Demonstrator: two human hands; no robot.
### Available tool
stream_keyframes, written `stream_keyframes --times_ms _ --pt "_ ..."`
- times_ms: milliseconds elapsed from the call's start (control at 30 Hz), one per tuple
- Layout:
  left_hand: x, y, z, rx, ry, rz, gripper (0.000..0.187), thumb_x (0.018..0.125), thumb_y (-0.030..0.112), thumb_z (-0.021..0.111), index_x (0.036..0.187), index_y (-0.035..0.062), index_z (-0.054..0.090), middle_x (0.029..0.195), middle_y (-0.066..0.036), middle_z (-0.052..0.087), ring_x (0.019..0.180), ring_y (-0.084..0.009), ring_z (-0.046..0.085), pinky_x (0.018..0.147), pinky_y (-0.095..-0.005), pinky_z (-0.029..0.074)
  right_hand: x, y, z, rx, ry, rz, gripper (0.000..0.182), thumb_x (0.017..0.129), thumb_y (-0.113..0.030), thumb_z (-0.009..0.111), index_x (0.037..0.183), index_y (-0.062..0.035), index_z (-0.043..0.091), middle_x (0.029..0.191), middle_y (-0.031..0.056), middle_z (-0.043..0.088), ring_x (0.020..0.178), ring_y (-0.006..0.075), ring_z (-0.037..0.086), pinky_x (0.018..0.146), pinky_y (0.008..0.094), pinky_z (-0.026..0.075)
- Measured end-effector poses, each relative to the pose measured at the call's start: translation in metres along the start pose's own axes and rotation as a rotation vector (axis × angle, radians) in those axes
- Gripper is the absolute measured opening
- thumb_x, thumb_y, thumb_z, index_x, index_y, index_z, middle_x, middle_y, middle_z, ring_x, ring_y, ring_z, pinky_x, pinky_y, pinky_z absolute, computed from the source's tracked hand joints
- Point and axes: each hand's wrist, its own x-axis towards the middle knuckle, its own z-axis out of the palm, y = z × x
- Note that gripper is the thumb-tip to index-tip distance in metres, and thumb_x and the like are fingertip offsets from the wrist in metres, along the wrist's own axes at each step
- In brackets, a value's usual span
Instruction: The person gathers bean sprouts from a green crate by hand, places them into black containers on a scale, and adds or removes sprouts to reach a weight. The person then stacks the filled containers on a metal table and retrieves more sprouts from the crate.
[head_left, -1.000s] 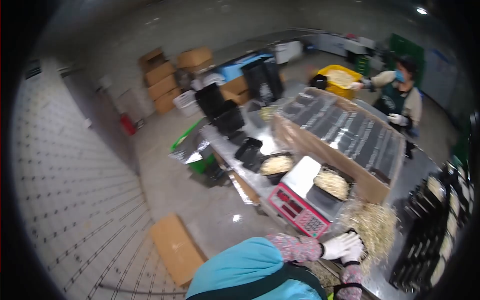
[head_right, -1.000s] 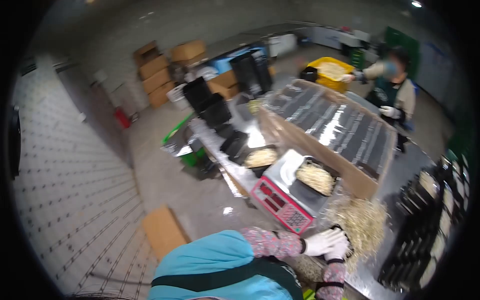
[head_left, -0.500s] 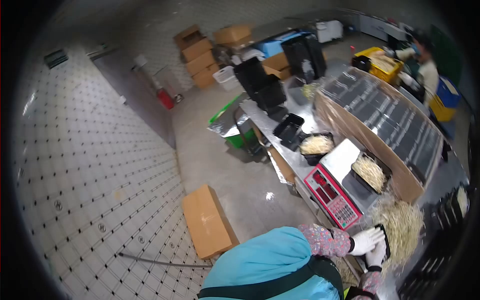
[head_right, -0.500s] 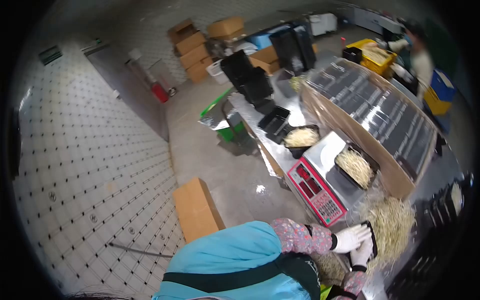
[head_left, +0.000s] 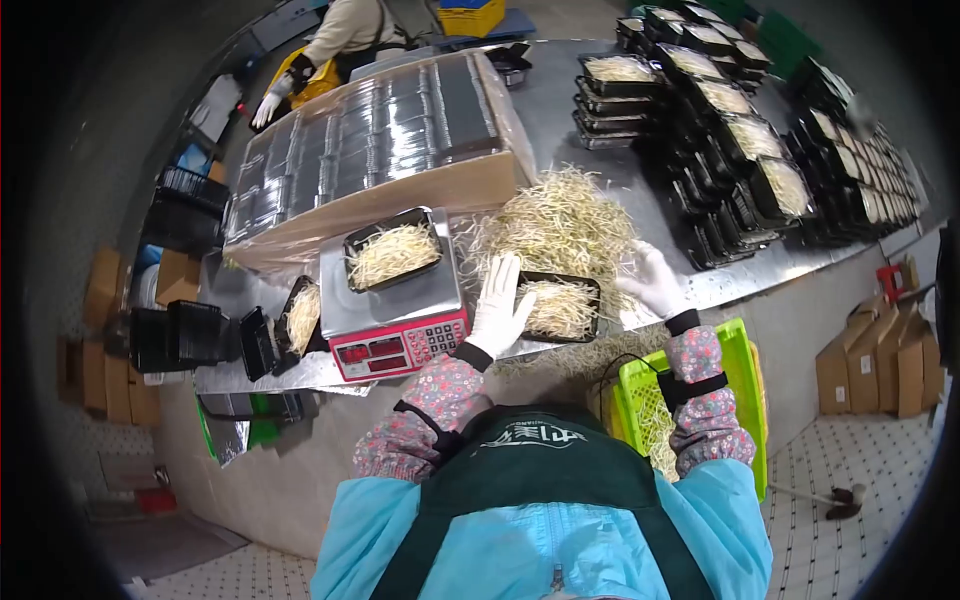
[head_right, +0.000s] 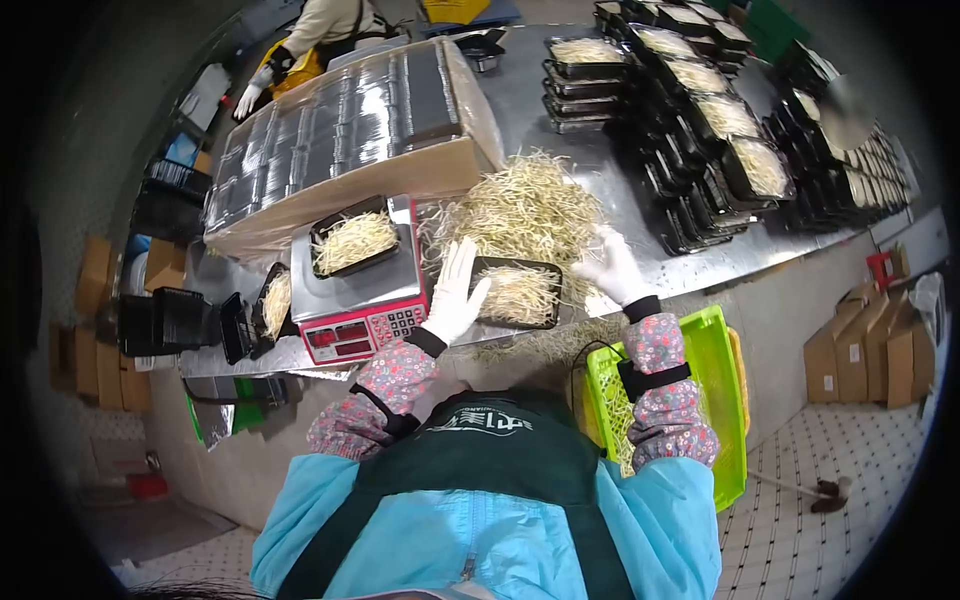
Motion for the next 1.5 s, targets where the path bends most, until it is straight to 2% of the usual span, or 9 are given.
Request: stream_keyframes --times_ms 200,367,500,733,900,1100,1200,1333,1500 --pt "0.000 0.011 0.038 0.224 -0.347 0.306 0.069 0.089 0.040 0.058 0.145 0.0062 0.035 0.146 -0.015 0.040 0.136 -0.0358 0.034 0.111 -0.0530 0.025 -0.024 -0.053 0.065 -0.792 -0.398 0.062 0.074 0.072 -0.026 0.076 0.135 -0.0029 0.046 0.134 0.0270 0.044 0.117 0.0383 0.052 0.087 0.0432 0.051" --pt "0.005 0.013 0.046 0.192 -0.371 0.154 0.071 0.083 0.037 0.062 0.144 0.0084 0.037 0.141 -0.014 0.044 0.128 -0.0336 0.040 0.101 -0.0508 0.036 -0.017 -0.007 0.084 -0.750 -0.127 -0.112 0.018 0.081 -0.025 0.063 0.074 -0.0088 0.065 0.068 0.0150 0.063 0.064 0.0357 0.063 0.064 0.0464 0.052" --pt "0.003 0.008 0.050 0.183 -0.357 0.147 0.074 0.083 0.039 0.063 0.145 0.0084 0.035 0.140 -0.013 0.043 0.127 -0.0328 0.040 0.101 -0.0545 0.037 -0.021 -0.011 0.041 -0.546 -0.096 -0.014 0.022 0.083 -0.025 0.064 0.074 -0.0054 0.069 0.072 0.0177 0.064 0.070 0.0369 0.063 0.065 0.0465 0.050" --pt "0.005 0.023 0.006 -0.004 -0.394 0.114 0.083 0.081 0.041 0.068 0.149 0.0106 0.031 0.152 -0.014 0.031 0.142 -0.0354 0.022 0.113 -0.0529 0.021 -0.092 -0.045 -0.069 -0.050 -0.080 0.605 0.020 0.083 -0.026 0.069 0.083 -0.0055 0.073 0.077 0.0185 0.067 0.073 0.0351 0.065 0.065 0.0417 0.049" --pt "-0.018 0.008 -0.028 -0.257 -0.187 0.044 0.072 0.079 0.020 0.073 0.142 0.0053 0.042 0.150 -0.017 0.035 0.140 -0.0333 0.030 0.115 -0.0410 0.025 -0.156 0.022 -0.065 -0.900 -0.622 0.400 0.033 0.073 -0.030 0.076 0.094 -0.0051 0.073 0.093 0.0154 0.071 0.088 0.0332 0.067 0.079 0.0383 0.053" --pt "-0.054 -0.011 0.006 -0.354 -0.029 -0.392 0.062 0.090 0.026 0.062 0.142 0.0009 0.038 0.146 -0.022 0.037 0.137 -0.0342 0.035 0.112 -0.0380 0.031 -0.071 -0.047 0.037 -0.361 0.139 -0.097 0.040 0.086 -0.026 0.067 0.117 -0.0018 0.063 0.112 0.0211 0.065 0.109 0.0356 0.060 0.095 0.0414 0.047" --pt "-0.052 -0.016 0.023 -0.421 -0.088 -0.554 0.060 0.094 0.027 0.056 0.143 0.0004 0.036 0.143 -0.025 0.041 0.137 -0.0367 0.035 0.112 -0.0386 0.029 -0.036 -0.073 0.098 -0.400 -0.022 -0.190 0.053 0.092 -0.029 0.059 0.139 -0.0108 0.046 0.138 0.0175 0.049 0.128 0.0361 0.045 0.108 0.0475 0.032" --pt "-0.043 -0.022 0.039 -0.978 -0.114 -0.850 0.048 0.099 0.014 0.047 0.146 0.0117 0.038 0.112 -0.009 0.065 0.067 -0.0151 0.066 0.046 -0.0265 0.053 -0.033 -0.055 0.149 -0.574 -0.211 -0.024 0.055 0.093 -0.041 0.051 0.145 -0.0261 0.038 0.149 0.0101 0.038 0.135 0.0365 0.036 0.107 0.0581 0.028" --pt "-0.043 -0.012 0.046 -1.168 -0.023 -0.935 0.052 0.096 0.004 0.042 0.147 0.0120 0.035 0.096 -0.016 0.067 0.053 -0.0195 0.065 0.046 -0.0320 0.056 -0.027 -0.050 0.143 -0.515 -0.231 -0.044 0.059 0.092 -0.041 0.054 0.146 -0.0257 0.036 0.150 0.0102 0.035 0.134 0.0390 0.035 0.106 0.0575 0.032"
